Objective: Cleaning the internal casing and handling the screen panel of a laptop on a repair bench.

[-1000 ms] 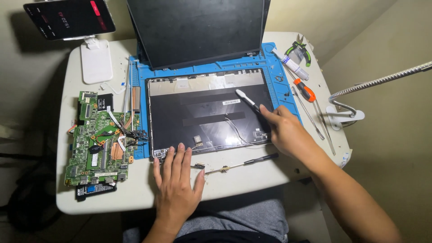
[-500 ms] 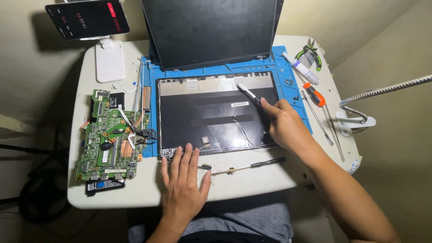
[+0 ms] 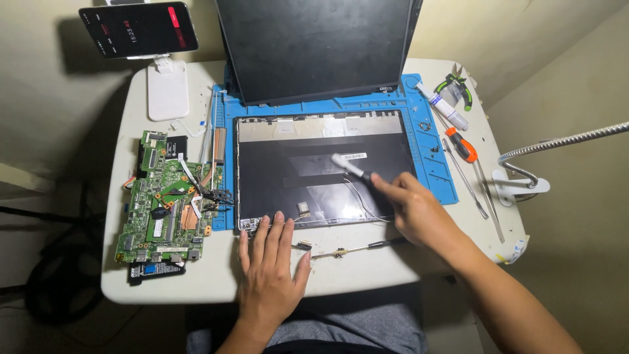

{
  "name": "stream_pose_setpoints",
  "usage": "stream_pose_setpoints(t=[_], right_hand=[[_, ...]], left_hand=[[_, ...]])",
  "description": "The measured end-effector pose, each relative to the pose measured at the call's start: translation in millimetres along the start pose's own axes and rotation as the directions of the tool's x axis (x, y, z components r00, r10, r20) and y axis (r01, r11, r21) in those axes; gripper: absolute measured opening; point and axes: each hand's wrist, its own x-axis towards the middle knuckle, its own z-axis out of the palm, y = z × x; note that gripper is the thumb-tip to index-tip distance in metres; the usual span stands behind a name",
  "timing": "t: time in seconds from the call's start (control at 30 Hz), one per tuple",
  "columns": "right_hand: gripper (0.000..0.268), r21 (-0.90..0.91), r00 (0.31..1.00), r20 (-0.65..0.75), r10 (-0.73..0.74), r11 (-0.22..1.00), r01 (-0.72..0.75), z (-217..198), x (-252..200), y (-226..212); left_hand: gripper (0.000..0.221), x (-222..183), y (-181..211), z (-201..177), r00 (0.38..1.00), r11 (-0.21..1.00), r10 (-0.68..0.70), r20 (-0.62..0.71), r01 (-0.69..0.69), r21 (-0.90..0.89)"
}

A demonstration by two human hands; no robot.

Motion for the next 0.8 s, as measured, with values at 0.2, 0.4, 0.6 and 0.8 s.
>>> stream_pose_setpoints(t=[0.2, 0.4, 0.6, 0.8], right_hand=[[0.073, -0.028, 0.977, -0.117, 0.180, 0.983, -0.184, -36.5, -11.7, 22.0], [0.084, -0.019, 0.991, 0.026, 0.129, 0.992, -0.129, -30.8, -47.7, 31.0], [0.067, 0.042, 0.944, -0.165, 0.285, 0.959, -0.281, -37.6, -53.7, 42.8], [0.078, 0.249, 0.961, -0.251, -0.119, 0.951, 0.183, -42.7, -77.8, -11.1]], left_hand=[[0.061, 0.3, -0.2, -1.7, 1.000, 1.000, 0.000, 0.023, 0.000, -0.005], [0.062, 0.5, 0.2, -0.6, 1.000, 1.000, 0.002, -0.002, -0.002, 0.010], [0.063, -0.8, -0.8, 0.7, 1.000, 1.000, 0.000, 0.015, 0.000, 0.021], [0.062, 0.4, 0.7, -0.5, 1.000, 1.000, 0.000, -0.012, 0.000, 0.019]])
